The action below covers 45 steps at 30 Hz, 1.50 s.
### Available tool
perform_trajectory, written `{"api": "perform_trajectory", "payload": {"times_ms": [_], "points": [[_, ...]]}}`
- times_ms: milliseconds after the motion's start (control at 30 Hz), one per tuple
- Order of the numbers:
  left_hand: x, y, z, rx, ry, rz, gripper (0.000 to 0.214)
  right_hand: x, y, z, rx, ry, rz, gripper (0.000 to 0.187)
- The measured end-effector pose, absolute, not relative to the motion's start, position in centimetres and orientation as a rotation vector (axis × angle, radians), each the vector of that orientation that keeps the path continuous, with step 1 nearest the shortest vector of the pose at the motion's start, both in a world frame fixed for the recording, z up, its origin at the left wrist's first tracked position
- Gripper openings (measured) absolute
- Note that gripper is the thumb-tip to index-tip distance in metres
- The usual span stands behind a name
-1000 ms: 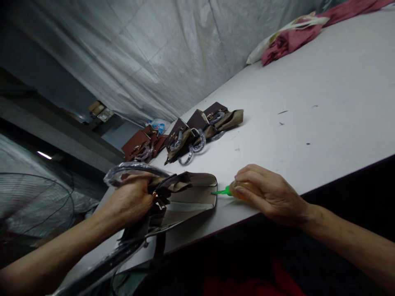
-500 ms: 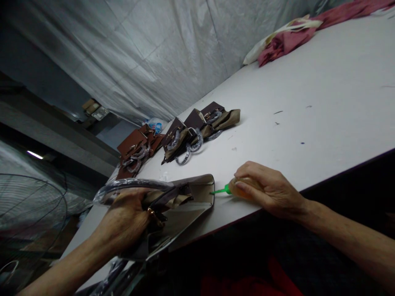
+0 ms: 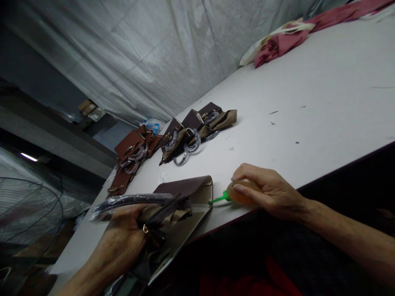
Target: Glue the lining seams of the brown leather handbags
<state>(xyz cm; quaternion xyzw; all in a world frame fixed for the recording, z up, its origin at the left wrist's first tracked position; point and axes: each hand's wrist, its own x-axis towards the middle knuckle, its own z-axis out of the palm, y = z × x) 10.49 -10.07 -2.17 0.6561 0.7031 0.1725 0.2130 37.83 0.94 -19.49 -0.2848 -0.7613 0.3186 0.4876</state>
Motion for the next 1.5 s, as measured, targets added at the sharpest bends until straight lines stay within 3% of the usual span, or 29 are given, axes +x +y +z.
{"api": "perform_trajectory", "payload": {"times_ms": [233, 367, 633, 1167, 1500], "points": [[10.4, -10.7, -2.6, 1.816, 1.98, 0.469, 0.026, 37.8, 1.0, -18.9, -0.71, -1.84, 0.812, 0.019], [10.0, -11.2, -2.9, 1.804, 2.054, 0.456, 0.022, 37.6, 0.2, -18.7, -0.714, -1.775, 0.762, 0.011], [9.4, -12.6, -3.9, 1.778, 2.104, 0.462, 0.029, 37.2, -0.4, -18.1, -0.569, -1.81, 0.608, 0.011], [9.1, -13.7, -4.4, 1.706, 2.125, 0.609, 0.015, 36.7, -1.1, -16.6, -0.563, -1.901, 0.613, 0.008], [6.8, -14.1, -7.9, 1.68, 2.019, 0.681, 0.007, 37.3, -2.1, -16.2, -0.739, -1.743, 0.76, 0.01]]}}
